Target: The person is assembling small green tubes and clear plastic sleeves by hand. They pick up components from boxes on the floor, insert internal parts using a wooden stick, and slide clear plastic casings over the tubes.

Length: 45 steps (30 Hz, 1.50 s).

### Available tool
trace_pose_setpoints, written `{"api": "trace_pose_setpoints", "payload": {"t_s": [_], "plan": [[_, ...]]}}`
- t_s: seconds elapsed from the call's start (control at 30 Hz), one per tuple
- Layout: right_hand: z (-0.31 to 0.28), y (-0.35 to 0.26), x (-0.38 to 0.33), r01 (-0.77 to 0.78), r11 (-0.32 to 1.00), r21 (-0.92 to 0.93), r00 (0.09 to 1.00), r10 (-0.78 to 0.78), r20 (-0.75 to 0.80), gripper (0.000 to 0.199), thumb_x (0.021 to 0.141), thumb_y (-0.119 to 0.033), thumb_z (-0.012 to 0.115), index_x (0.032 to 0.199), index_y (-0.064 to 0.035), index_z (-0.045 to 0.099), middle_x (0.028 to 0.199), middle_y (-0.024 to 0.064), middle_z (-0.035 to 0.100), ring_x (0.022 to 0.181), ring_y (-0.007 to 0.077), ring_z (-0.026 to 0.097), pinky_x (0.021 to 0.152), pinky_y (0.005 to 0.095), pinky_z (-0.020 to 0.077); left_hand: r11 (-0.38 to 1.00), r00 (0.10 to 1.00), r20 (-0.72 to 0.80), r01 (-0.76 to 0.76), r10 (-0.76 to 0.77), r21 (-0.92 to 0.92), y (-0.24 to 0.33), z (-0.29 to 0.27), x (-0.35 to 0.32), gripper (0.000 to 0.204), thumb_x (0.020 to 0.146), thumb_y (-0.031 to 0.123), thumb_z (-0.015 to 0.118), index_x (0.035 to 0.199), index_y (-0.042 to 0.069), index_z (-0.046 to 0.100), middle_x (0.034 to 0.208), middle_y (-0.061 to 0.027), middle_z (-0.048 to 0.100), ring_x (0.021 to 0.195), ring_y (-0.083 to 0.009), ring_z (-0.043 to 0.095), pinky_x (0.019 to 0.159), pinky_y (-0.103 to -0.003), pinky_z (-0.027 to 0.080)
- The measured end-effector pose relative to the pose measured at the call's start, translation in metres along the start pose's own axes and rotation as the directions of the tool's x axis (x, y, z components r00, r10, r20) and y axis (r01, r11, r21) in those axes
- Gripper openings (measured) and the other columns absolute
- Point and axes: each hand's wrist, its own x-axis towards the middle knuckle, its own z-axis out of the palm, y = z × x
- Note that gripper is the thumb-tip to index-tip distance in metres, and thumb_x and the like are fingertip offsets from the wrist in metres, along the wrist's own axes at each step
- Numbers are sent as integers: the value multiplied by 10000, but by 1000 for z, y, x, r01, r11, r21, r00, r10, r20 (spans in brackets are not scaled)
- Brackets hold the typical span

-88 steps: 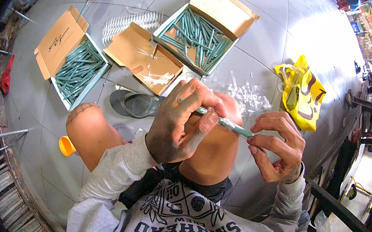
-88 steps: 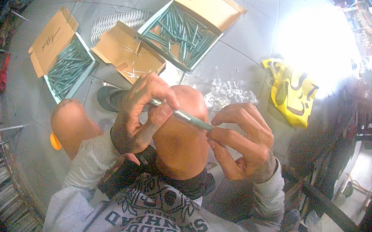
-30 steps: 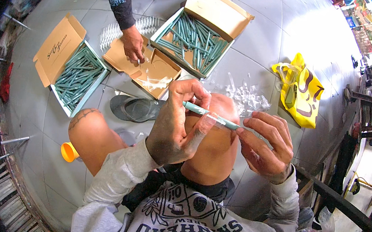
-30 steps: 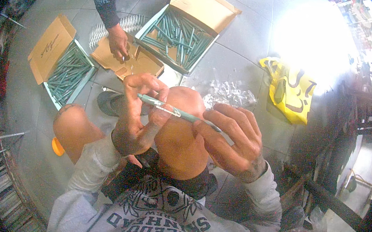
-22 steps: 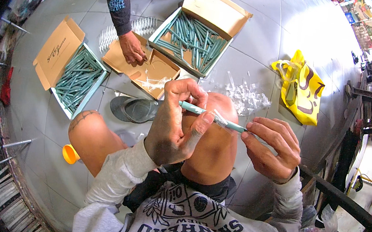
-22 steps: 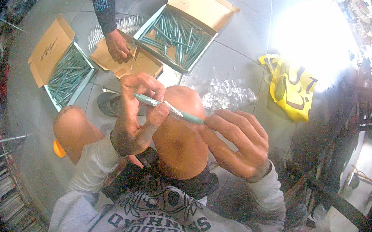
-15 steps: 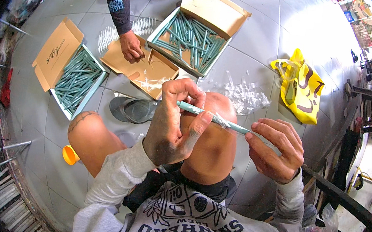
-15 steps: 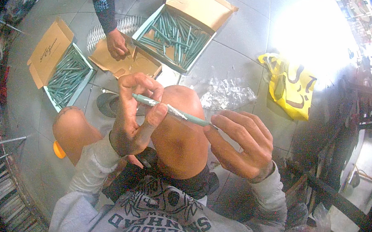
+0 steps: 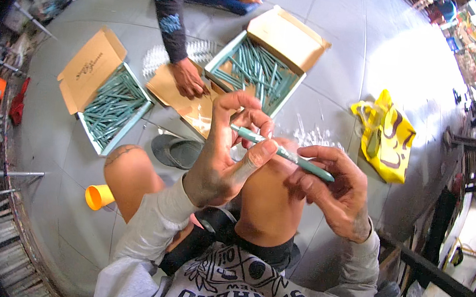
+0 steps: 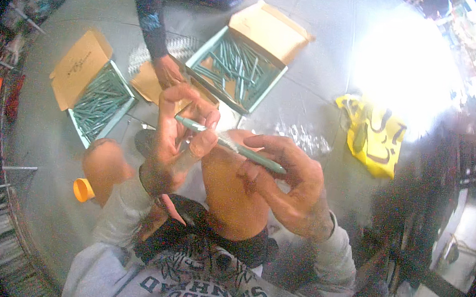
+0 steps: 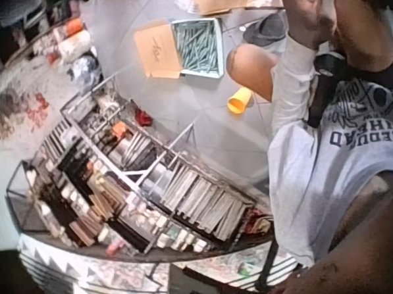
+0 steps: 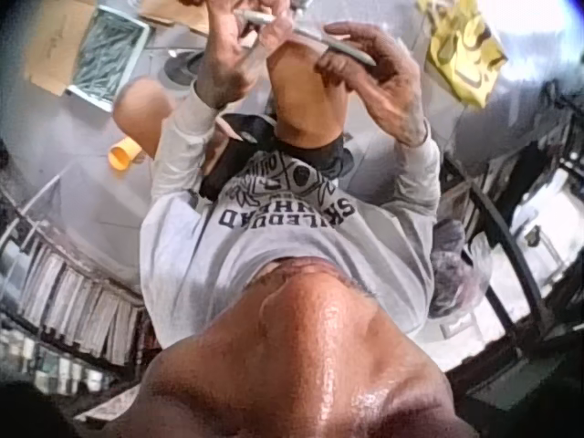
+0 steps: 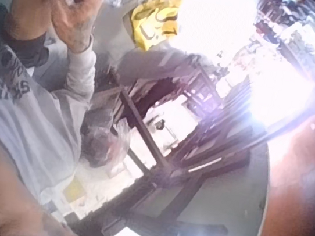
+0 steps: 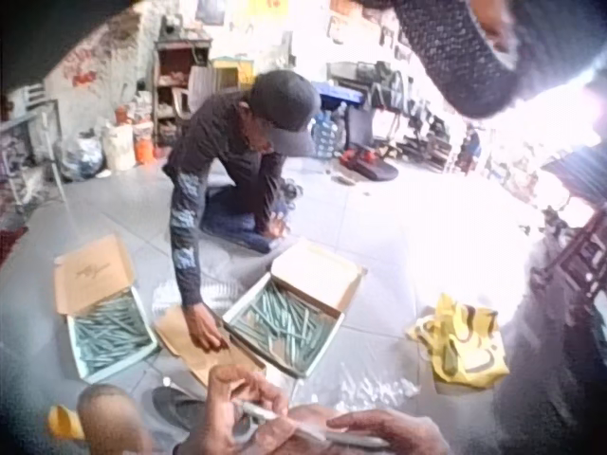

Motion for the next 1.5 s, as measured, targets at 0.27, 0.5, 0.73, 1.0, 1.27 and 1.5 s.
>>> {"api": "trace_pose_setpoints", "payload": {"t_s": [0.27, 0.5, 0.73, 1.0, 1.27, 1.5], "plan": [[32, -54, 46, 143, 866, 479, 966, -227, 122, 535, 991, -379, 533, 1323, 41, 543, 1116, 189, 683, 928, 233, 679, 787, 324, 530, 967, 980, 80, 192, -181, -170, 81, -55, 53, 352, 1016, 381, 608, 1206, 98, 520, 1090, 0, 541, 998, -72, 510, 860, -228, 423], [50, -107, 87, 266, 951, 158, 950, -287, 127, 474, 973, -333, 609, 1269, 36, 581, 1155, 124, 656, 979, 195, 632, 815, 326, 502, 873, 963, 202, 249, -177, -420, 96, -94, 44, 312, 1014, 373, 615, 1142, 93, 562, 983, 12, 559, 827, -65, 513, 769, -227, 440], [73, -76, 84, -87, 859, 505, 891, -159, 425, 375, 943, -214, 703, 1217, 18, 595, 1111, 132, 674, 874, 175, 654, 712, 311, 532, 846, 955, 213, 283, -206, -451, 102, -97, 16, 284, 1037, 361, 577, 1136, 97, 546, 1037, 10, 525, 946, -80, 562, 862, -246, 483], [87, -68, 84, 18, 921, 389, 908, -179, 379, 209, 917, -104, 753, 1080, 4, 680, 919, 51, 703, 775, 88, 620, 655, 230, 476, 875, 915, 311, 357, -257, -328, 86, -112, 17, 357, 1011, 374, 613, 1221, 98, 529, 1083, 16, 536, 1011, -82, 567, 903, -272, 477], [98, -54, 90, 231, 931, 282, 926, -300, 232, 131, 989, -112, 663, 1010, 17, 675, 837, 17, 660, 720, 61, 569, 626, 231, 436, 886, 911, 234, 394, -340, -245, 79, -108, 15, 385, 1008, 400, 599, 1243, 105, 523, 1096, 20, 536, 1058, -91, 534, 911, -284, 436], [105, -54, 91, 409, 912, 42, 904, -411, 120, 169, 1016, -127, 620, 940, 24, 639, 801, 6, 629, 692, 61, 541, 625, 225, 430, 885, 912, 218, 395, -347, -247, 72, -107, 12, 387, 1027, 367, 582, 1296, 94, 528, 1106, 36, 547, 1002, -73, 556, 860, -248, 456]]}}
